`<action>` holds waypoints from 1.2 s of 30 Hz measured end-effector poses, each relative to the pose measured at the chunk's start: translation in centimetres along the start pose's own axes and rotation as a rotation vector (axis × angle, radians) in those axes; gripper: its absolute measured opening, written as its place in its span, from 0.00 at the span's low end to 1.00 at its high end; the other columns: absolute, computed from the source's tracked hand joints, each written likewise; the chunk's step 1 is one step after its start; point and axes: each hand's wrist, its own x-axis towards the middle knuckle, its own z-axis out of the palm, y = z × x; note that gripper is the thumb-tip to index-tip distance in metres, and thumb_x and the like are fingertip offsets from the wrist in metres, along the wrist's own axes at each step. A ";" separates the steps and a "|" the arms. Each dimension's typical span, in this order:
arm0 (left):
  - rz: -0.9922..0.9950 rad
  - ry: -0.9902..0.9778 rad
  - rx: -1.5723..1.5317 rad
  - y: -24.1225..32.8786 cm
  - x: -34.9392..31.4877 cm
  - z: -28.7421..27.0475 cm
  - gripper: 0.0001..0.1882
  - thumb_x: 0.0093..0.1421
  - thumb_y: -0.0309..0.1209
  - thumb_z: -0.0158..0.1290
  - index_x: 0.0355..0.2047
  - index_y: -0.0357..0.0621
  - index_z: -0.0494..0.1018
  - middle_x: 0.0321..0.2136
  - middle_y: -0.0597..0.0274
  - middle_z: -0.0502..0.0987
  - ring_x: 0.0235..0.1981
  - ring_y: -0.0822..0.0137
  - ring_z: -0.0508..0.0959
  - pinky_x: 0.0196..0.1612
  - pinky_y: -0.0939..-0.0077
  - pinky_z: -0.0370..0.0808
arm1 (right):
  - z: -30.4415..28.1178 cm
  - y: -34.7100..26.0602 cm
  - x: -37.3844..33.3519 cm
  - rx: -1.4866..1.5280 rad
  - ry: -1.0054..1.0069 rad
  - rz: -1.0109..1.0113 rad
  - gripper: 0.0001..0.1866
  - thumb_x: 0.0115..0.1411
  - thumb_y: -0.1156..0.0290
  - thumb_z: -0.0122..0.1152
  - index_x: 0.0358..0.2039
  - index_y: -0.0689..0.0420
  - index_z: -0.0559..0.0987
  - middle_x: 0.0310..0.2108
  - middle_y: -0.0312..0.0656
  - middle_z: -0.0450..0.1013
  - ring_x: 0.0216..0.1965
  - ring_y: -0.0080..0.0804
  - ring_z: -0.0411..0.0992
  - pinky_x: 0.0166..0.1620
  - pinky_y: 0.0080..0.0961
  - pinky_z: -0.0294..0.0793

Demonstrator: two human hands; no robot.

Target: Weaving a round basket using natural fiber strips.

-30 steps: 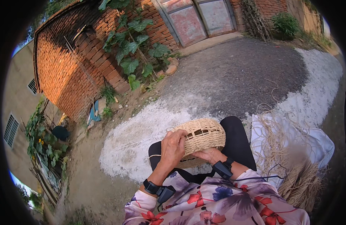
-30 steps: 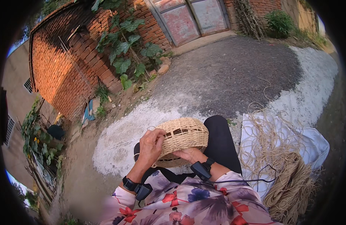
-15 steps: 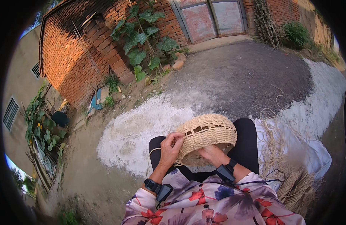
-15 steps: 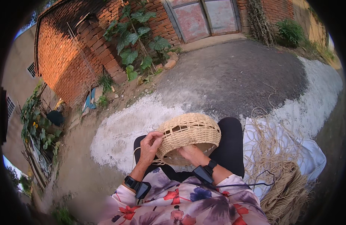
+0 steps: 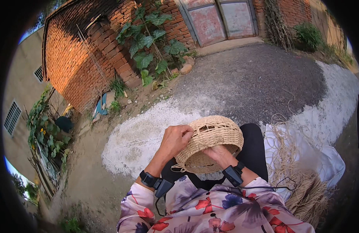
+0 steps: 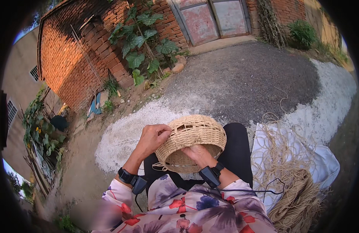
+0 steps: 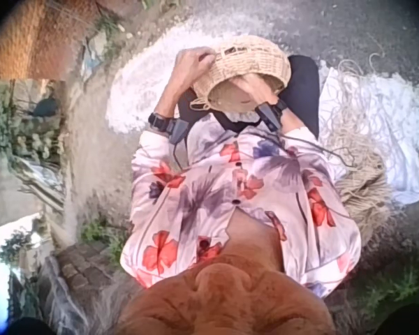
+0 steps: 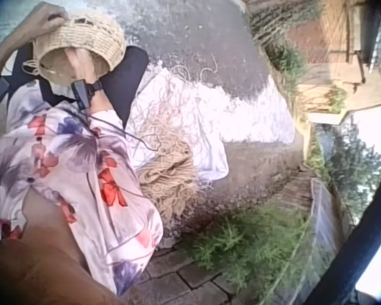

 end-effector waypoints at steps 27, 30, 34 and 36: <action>-0.066 -0.116 -0.486 1.8 2.7 0.4 0.05 0.58 0.27 0.49 0.27 0.38 0.70 0.21 0.68 0.71 0.18 0.79 0.69 0.21 0.80 0.67 | 0.4 -1.6 -1.1 0.096 -0.073 -0.012 0.25 0.56 0.63 0.67 0.51 0.57 0.72 0.49 0.41 0.74 0.51 0.36 0.71 0.55 0.40 0.72; 0.046 -0.068 -0.095 1.6 2.5 0.8 0.05 0.56 0.27 0.51 0.27 0.37 0.72 0.20 0.62 0.73 0.17 0.72 0.71 0.23 0.74 0.70 | 0.5 -1.5 -1.1 0.077 -0.092 -0.017 0.25 0.56 0.64 0.67 0.52 0.57 0.72 0.51 0.42 0.73 0.52 0.36 0.71 0.56 0.41 0.71; 0.173 0.002 0.102 1.9 2.9 1.8 0.05 0.54 0.28 0.53 0.28 0.38 0.75 0.22 0.53 0.75 0.22 0.57 0.76 0.29 0.66 0.72 | 0.2 -1.3 -0.7 0.075 -0.136 -0.034 0.23 0.58 0.67 0.64 0.53 0.58 0.71 0.52 0.42 0.72 0.53 0.35 0.70 0.58 0.40 0.71; 0.190 0.024 0.172 2.3 2.9 1.9 0.06 0.54 0.28 0.54 0.29 0.38 0.76 0.23 0.51 0.75 0.24 0.54 0.77 0.31 0.65 0.73 | -0.3 -1.2 -0.4 0.094 -0.111 -0.039 0.23 0.59 0.68 0.64 0.53 0.59 0.71 0.52 0.42 0.72 0.53 0.35 0.70 0.58 0.39 0.71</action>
